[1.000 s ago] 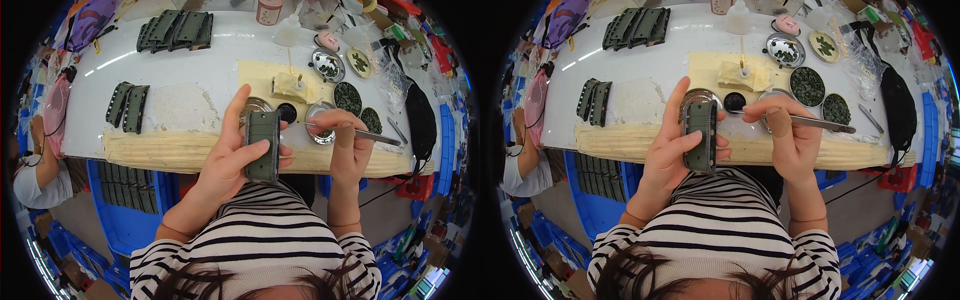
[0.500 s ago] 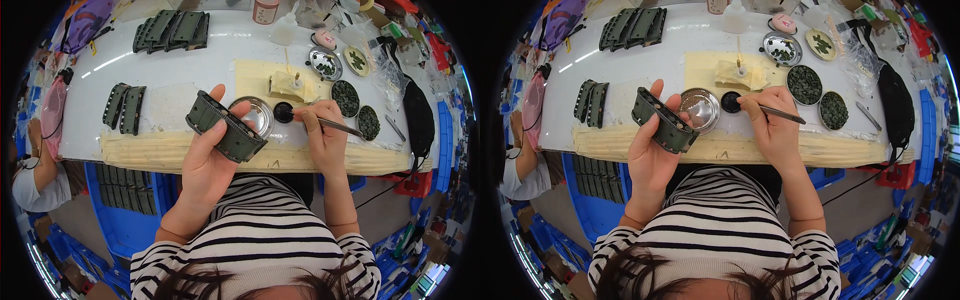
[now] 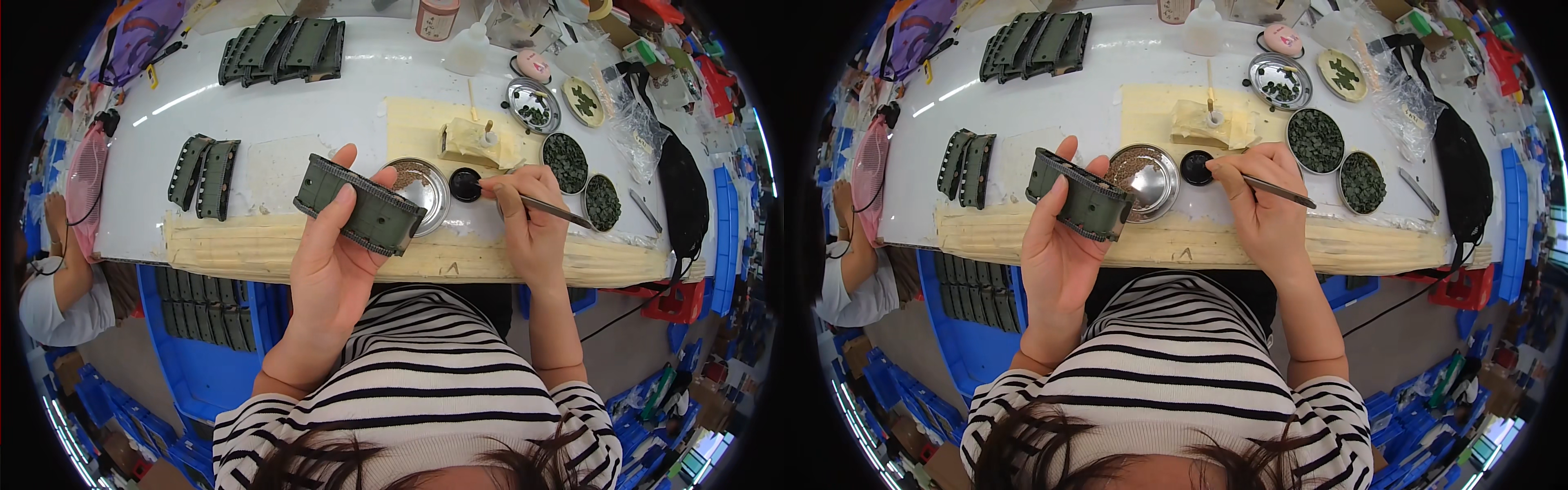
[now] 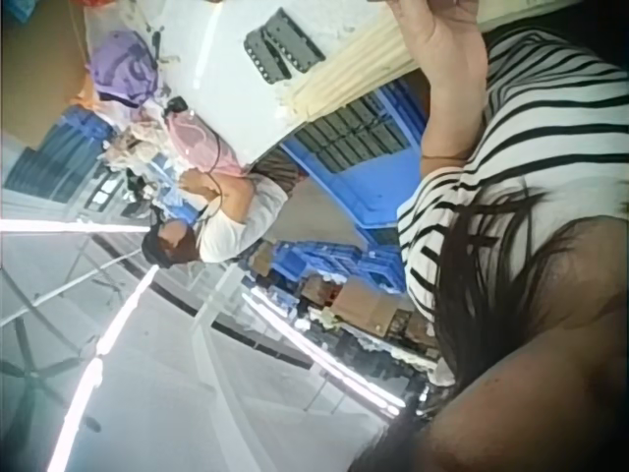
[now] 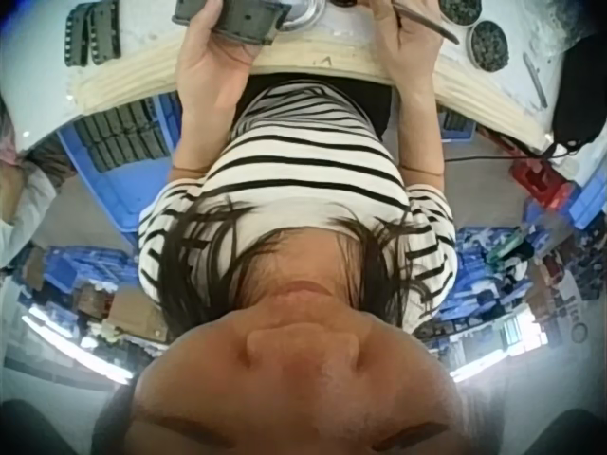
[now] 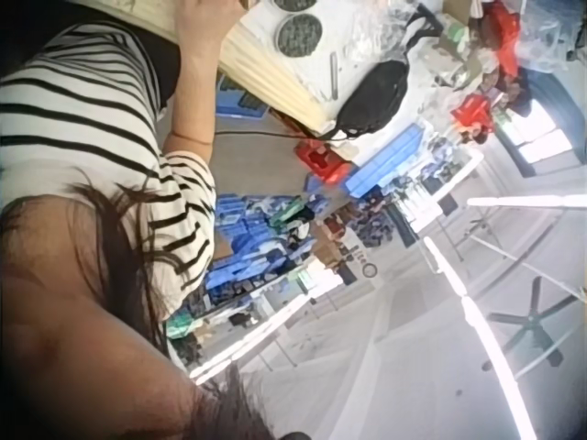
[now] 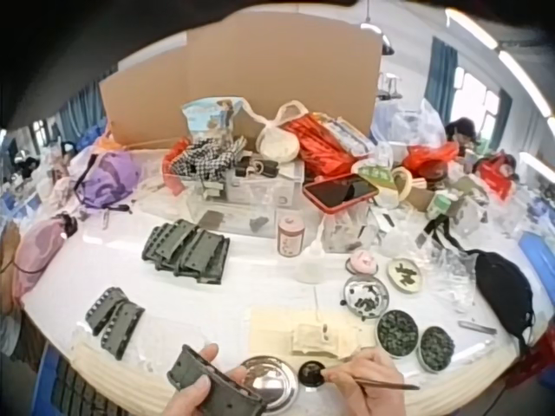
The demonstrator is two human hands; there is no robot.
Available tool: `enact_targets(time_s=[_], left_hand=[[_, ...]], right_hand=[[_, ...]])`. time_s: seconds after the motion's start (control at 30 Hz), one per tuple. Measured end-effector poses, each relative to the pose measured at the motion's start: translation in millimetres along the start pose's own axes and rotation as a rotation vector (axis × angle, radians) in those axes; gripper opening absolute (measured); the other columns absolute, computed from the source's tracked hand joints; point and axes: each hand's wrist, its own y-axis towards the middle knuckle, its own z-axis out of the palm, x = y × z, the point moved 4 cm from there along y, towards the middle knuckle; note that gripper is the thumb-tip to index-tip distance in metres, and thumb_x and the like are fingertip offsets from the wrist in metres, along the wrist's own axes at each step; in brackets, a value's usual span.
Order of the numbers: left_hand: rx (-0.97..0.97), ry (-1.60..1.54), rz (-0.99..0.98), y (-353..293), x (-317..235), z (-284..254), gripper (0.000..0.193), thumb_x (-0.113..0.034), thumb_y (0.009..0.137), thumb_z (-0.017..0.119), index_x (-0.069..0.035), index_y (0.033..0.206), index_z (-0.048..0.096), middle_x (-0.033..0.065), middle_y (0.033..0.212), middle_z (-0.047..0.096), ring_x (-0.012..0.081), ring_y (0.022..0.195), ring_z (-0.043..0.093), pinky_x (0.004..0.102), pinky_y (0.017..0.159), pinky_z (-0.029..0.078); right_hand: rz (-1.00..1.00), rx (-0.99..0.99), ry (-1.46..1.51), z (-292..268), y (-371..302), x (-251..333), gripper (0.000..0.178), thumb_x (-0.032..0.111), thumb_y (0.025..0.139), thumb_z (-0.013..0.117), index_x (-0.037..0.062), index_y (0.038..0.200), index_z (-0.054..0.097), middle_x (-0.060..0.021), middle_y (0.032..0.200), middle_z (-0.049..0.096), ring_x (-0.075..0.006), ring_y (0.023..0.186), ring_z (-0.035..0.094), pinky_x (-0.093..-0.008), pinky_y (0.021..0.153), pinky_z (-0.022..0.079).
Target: Assembling and gluing small parts onto plastic toy tank models at a workbench.
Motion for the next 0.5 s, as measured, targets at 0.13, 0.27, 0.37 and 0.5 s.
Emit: enact_targets(time_s=[0.13, 0.27, 0.37, 0.5], left_hand=[[-0.018, -0.022, -0.021, 2, 2, -2, 0.046, -0.012, 0.097, 0.045, -0.005, 0.141, 0.032, 0.0178, 0.128, 0.053, 0.0226, 0.113, 0.058, 0.0382, 0.091, 0.054], [-0.067, -0.049, -0.060, 5, 8, -2, 0.046, -0.007, 0.094, 0.050, -0.006, 0.138, 0.034, 0.0167, 0.128, 0.053, 0.0217, 0.113, 0.058, 0.0352, 0.092, 0.054], [-0.084, -0.088, -0.119, 5, 13, 1, 0.046, -0.005, 0.092, 0.052, -0.009, 0.135, 0.036, 0.0144, 0.126, 0.054, 0.0202, 0.110, 0.059, 0.0335, 0.089, 0.055], [-0.081, -0.098, -0.141, 5, 14, 3, 0.046, -0.004, 0.091, 0.054, -0.010, 0.133, 0.037, 0.0133, 0.124, 0.055, 0.0196, 0.110, 0.059, 0.0331, 0.089, 0.055]], right_hand=[[0.026, -0.025, 0.357, -19, -5, 20, 0.018, 0.013, 0.090, 0.057, 0.0001, 0.086, 0.069, -0.0047, 0.080, 0.067, -0.0209, 0.083, 0.051, -0.0328, 0.072, 0.043], [-0.221, 0.093, 0.343, -22, 2, 48, 0.016, 0.011, 0.087, 0.058, -0.0003, 0.088, 0.069, -0.0071, 0.085, 0.068, -0.0244, 0.090, 0.058, -0.0331, 0.078, 0.045], [-0.138, 0.107, 0.432, -10, 3, 55, 0.015, 0.010, 0.088, 0.058, -0.0009, 0.089, 0.069, -0.0091, 0.087, 0.068, -0.0267, 0.091, 0.062, -0.0350, 0.079, 0.047], [-0.104, 0.113, 0.518, -4, 2, 53, 0.015, 0.008, 0.089, 0.057, -0.0014, 0.094, 0.068, -0.0143, 0.095, 0.069, -0.0248, 0.088, 0.064, -0.0326, 0.076, 0.050]])
